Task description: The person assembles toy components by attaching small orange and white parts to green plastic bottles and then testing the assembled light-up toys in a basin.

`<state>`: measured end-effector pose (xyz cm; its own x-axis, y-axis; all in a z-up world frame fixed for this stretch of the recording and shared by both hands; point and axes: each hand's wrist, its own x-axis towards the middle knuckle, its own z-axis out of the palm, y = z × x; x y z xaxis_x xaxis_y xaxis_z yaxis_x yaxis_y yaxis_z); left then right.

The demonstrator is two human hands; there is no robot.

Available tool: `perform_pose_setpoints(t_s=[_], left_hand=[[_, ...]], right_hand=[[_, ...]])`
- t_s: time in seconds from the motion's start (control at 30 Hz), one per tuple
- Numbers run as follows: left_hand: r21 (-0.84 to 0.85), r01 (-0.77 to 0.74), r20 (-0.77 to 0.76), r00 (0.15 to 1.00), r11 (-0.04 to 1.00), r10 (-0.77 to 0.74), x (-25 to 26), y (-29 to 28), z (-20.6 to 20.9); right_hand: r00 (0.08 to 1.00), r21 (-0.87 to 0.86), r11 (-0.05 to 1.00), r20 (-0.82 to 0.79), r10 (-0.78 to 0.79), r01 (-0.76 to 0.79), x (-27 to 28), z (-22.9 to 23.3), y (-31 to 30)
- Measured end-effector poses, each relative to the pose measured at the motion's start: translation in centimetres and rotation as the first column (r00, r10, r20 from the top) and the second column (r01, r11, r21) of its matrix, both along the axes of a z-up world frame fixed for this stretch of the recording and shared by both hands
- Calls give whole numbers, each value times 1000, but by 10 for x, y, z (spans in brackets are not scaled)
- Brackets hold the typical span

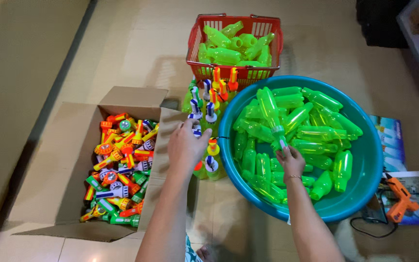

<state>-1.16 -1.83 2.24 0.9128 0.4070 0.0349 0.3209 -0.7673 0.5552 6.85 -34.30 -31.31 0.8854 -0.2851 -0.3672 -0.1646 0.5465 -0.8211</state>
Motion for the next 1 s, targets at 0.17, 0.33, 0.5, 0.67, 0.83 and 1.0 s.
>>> perform_pose_setpoints(t_s=[0.17,0.33,0.5,0.67,0.83,1.0], left_hand=[[-16,23,57,998,1000,-22,7,-7,0],[-11,47,76,996,999,-46,4,-11,4],[-39,35,88,996,999,-31,2,-11,8],[-25,83,146,986,996,-79,2,-15,5],[-31,94,173,981,995,-88,3,-14,8],[-49,-5,169,986,999,13,6,-11,8]], right_hand=[[973,-561,809,-226,57,-178,-19,77,-21],[953,-516,818,-277,121,-253,-52,130,-56],[952,-306,924,-268,147,-229,-60,125,-86],[958,-414,868,-204,203,-273,-8,67,-64],[928,-358,865,-254,272,-351,-7,13,-54],[925,-54,933,-166,342,-355,-40,-11,-22]])
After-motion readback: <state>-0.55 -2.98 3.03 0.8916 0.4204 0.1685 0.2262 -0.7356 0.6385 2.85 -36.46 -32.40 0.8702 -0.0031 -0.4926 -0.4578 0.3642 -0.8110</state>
